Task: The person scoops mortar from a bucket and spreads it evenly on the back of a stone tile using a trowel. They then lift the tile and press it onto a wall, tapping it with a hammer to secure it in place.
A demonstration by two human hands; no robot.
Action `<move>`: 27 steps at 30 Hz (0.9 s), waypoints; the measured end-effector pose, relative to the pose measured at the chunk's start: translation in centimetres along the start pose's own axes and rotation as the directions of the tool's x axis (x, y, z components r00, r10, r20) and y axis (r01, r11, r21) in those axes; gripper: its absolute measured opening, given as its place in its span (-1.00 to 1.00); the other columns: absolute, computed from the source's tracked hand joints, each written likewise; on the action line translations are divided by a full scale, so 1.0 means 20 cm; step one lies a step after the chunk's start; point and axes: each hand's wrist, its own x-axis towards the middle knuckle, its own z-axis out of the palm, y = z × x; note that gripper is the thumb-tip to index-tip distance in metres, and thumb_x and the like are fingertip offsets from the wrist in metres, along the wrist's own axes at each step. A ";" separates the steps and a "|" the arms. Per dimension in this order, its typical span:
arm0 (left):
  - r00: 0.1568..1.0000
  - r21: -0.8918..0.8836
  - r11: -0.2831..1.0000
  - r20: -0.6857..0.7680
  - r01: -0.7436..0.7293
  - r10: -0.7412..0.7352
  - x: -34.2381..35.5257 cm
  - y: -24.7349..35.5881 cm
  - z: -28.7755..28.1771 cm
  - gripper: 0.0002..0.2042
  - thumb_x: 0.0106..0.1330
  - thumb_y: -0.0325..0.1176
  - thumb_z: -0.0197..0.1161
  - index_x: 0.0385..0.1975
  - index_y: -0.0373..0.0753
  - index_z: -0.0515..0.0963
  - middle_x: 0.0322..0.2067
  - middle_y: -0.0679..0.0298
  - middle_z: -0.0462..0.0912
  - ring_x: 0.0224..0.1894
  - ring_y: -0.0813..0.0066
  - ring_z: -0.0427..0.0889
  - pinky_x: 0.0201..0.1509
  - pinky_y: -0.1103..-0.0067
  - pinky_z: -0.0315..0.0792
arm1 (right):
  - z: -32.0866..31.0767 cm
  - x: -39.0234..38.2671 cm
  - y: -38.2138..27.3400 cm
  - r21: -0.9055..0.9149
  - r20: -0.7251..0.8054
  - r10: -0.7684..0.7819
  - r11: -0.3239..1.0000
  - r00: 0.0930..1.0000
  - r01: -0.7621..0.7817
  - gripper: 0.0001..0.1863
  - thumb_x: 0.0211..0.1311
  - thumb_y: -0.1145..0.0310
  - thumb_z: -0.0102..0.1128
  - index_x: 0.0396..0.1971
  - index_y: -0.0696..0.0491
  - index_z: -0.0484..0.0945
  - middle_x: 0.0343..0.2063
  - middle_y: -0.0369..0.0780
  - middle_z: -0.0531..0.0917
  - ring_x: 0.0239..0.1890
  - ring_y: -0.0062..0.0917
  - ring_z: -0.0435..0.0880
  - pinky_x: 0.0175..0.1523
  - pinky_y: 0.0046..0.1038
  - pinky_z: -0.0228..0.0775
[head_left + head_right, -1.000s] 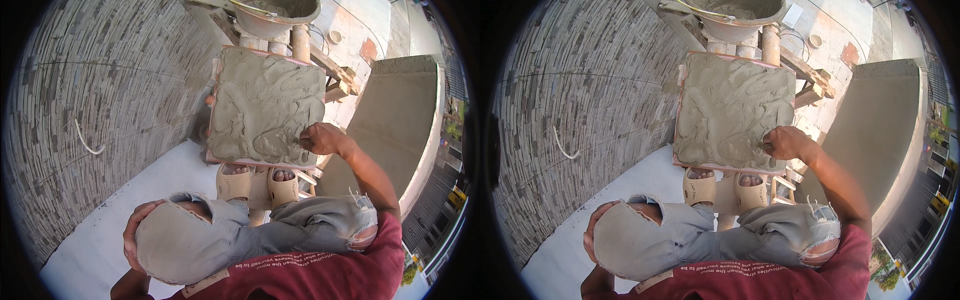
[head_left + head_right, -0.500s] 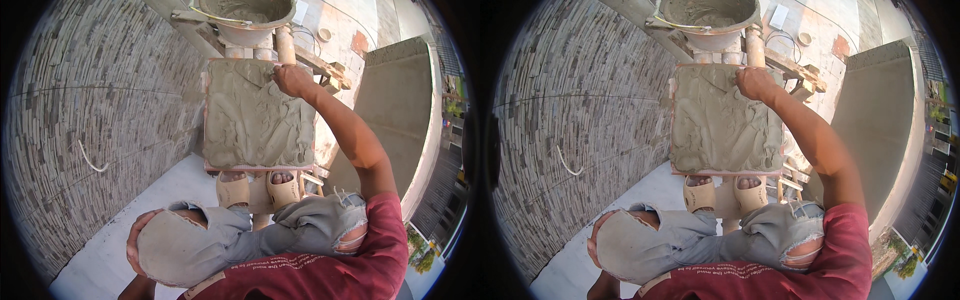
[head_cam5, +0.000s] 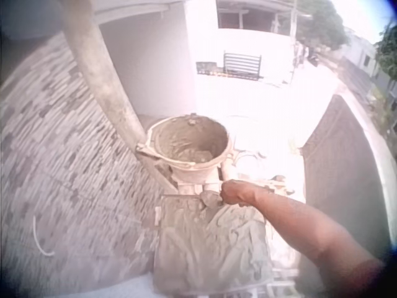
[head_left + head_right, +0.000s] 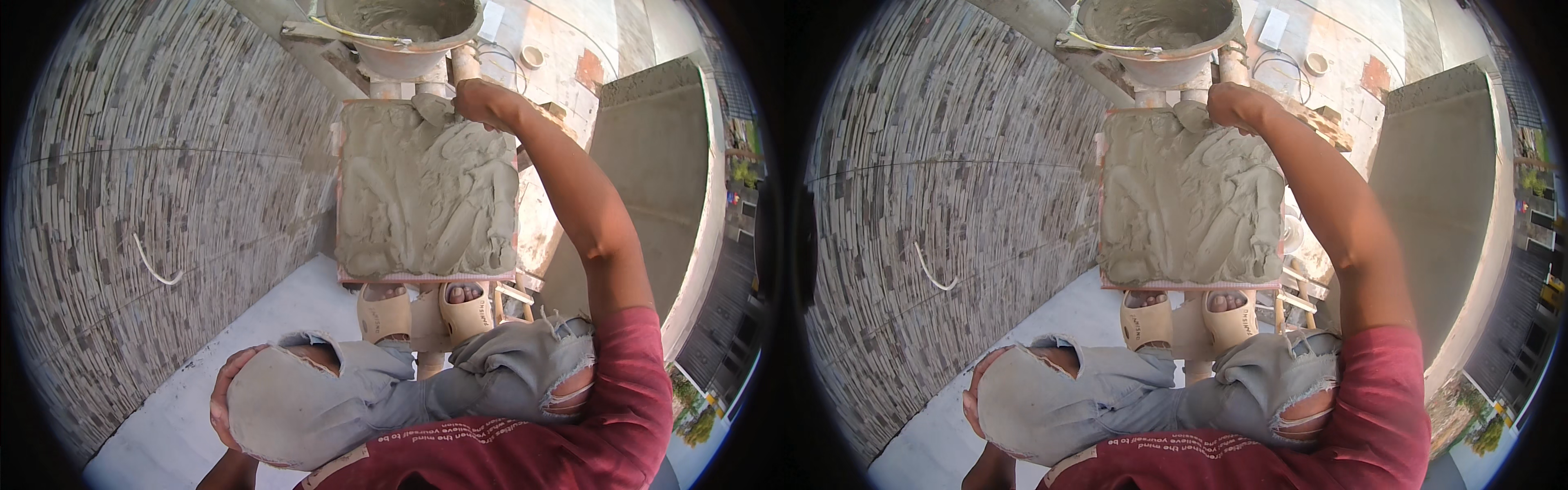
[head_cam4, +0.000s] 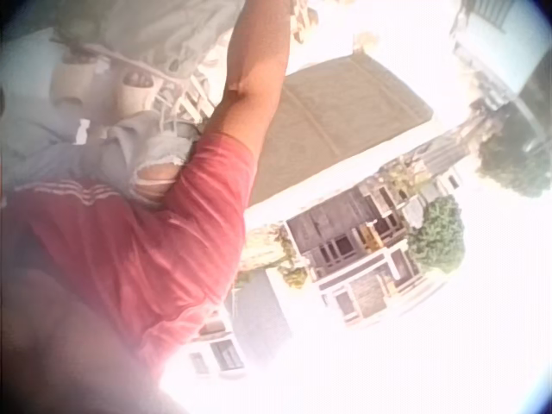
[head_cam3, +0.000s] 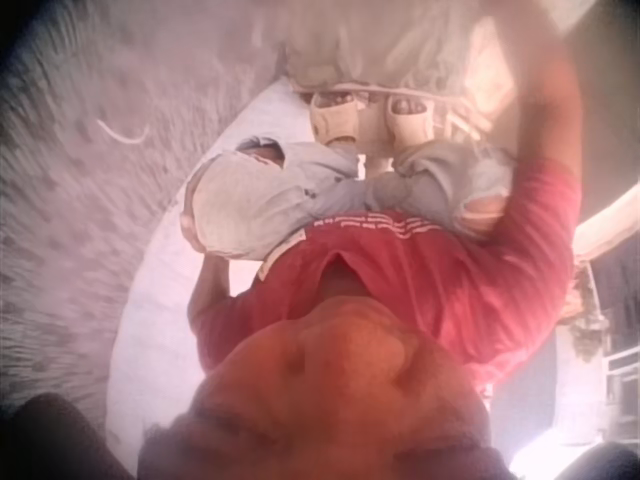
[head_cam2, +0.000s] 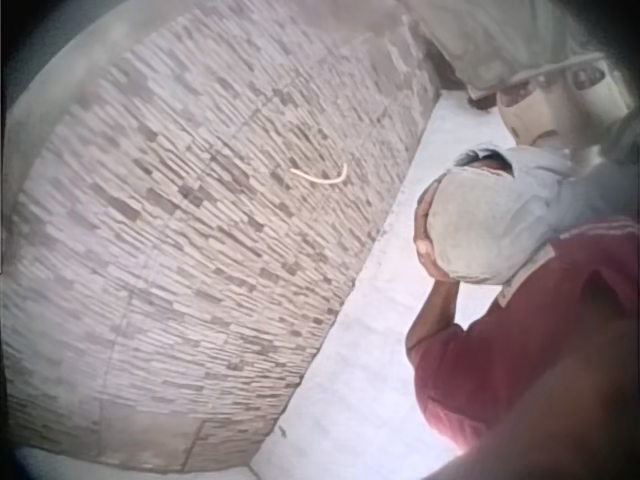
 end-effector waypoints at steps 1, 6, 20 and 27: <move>1.000 -0.012 1.000 0.018 -0.015 0.016 0.02 -0.02 -0.01 -0.06 0.33 0.39 -0.19 0.19 -0.60 0.35 0.19 -0.21 0.44 0.27 -0.02 0.46 0.36 0.15 0.33 | -0.04 -0.11 0.02 0.055 -0.011 0.003 0.999 1.000 -0.002 -0.65 0.39 0.37 -0.04 -0.29 0.37 0.64 -0.52 -0.03 0.72 -0.51 -0.21 0.76 -0.43 -0.18 0.57; 0.996 -0.037 0.998 0.074 -0.044 0.046 0.07 -0.03 -0.03 -0.08 0.35 0.36 -0.20 0.20 -0.59 0.34 0.19 -0.21 0.44 0.27 -0.03 0.46 0.35 0.15 0.34 | 0.09 -0.14 0.43 -0.123 -0.165 -0.031 0.992 0.986 0.011 -0.66 0.39 0.38 -0.01 -0.33 0.38 0.63 -0.46 0.04 0.71 -0.52 -0.18 0.76 -0.43 -0.16 0.59; 0.997 -0.110 0.994 0.082 -0.002 0.011 0.03 0.00 -0.03 -0.10 0.39 0.36 -0.24 0.24 -0.54 0.32 0.23 -0.15 0.43 0.30 0.03 0.44 0.34 0.16 0.38 | 0.00 -0.51 0.36 -0.210 -0.064 0.226 0.949 0.972 -0.234 -0.75 0.28 0.34 0.21 -0.24 0.23 0.67 -0.48 -0.14 0.68 -0.45 -0.30 0.72 -0.33 -0.27 0.59; 0.998 -0.051 0.999 0.062 -0.016 0.019 0.04 -0.01 -0.01 -0.11 0.42 0.36 -0.29 0.29 -0.50 0.28 0.22 -0.13 0.45 0.25 0.04 0.49 0.30 0.17 0.42 | 0.12 -0.93 0.33 0.437 -0.053 0.309 0.862 0.950 -0.256 -0.60 0.44 0.07 0.10 -0.32 0.16 0.60 -0.67 -0.28 0.47 -0.63 -0.55 0.51 -0.46 -0.39 0.36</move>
